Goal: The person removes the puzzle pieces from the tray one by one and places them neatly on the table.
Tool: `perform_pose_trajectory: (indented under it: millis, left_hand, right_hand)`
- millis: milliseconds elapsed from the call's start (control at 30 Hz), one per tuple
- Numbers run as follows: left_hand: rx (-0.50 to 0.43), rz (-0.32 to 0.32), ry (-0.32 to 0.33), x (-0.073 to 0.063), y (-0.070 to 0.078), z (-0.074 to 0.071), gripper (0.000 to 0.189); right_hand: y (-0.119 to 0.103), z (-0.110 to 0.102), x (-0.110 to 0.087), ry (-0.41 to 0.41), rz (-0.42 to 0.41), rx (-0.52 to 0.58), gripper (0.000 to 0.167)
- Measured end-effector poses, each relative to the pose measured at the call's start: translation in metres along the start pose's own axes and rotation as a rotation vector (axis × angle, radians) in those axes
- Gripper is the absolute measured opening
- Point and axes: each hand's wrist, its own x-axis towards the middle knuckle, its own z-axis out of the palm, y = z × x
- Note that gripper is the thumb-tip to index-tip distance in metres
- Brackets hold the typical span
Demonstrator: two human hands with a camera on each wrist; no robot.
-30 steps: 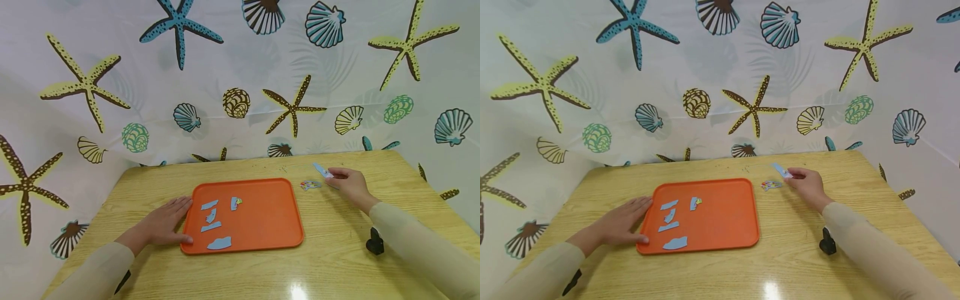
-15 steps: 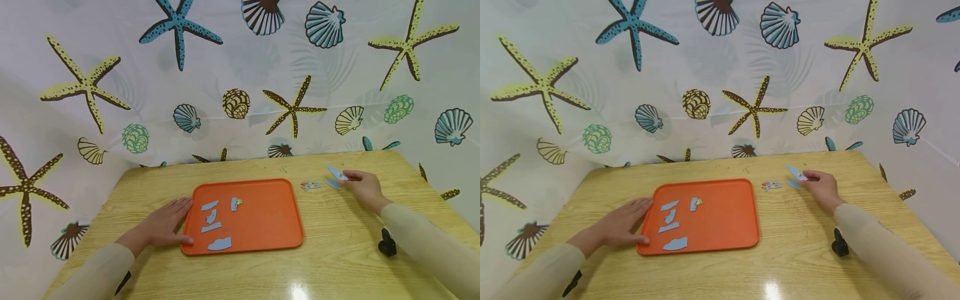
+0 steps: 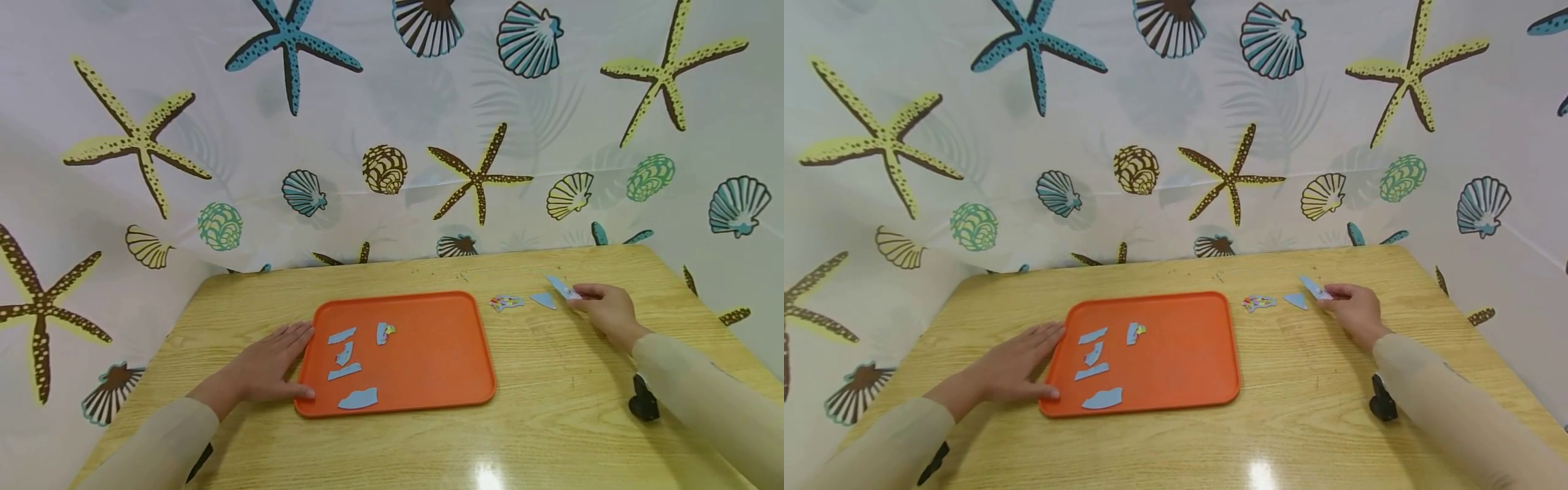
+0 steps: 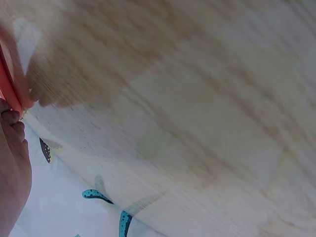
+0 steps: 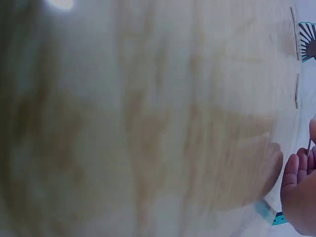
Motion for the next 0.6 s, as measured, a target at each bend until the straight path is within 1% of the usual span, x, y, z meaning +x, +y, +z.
perform_pose_trajectory:
  millis: [200,467,600]
  left_hand:
    - [0.007,0.0,0.002,-0.0014,0.0011,-0.0021,0.115]
    - [0.005,-0.008,-0.012,-0.0001,0.0006,-0.0024,0.116]
    - [0.003,-0.001,-0.011,0.0001,0.001,-0.0024,0.115]
  right_hand:
    - [0.0045,-0.0023,-0.0012,0.01,0.001,-0.005,0.05]
    - [0.0067,-0.0058,-0.003,-0.001,-0.01,-0.039,0.049]
    - [0.0087,-0.0061,-0.0027,-0.007,-0.014,-0.05,0.049]
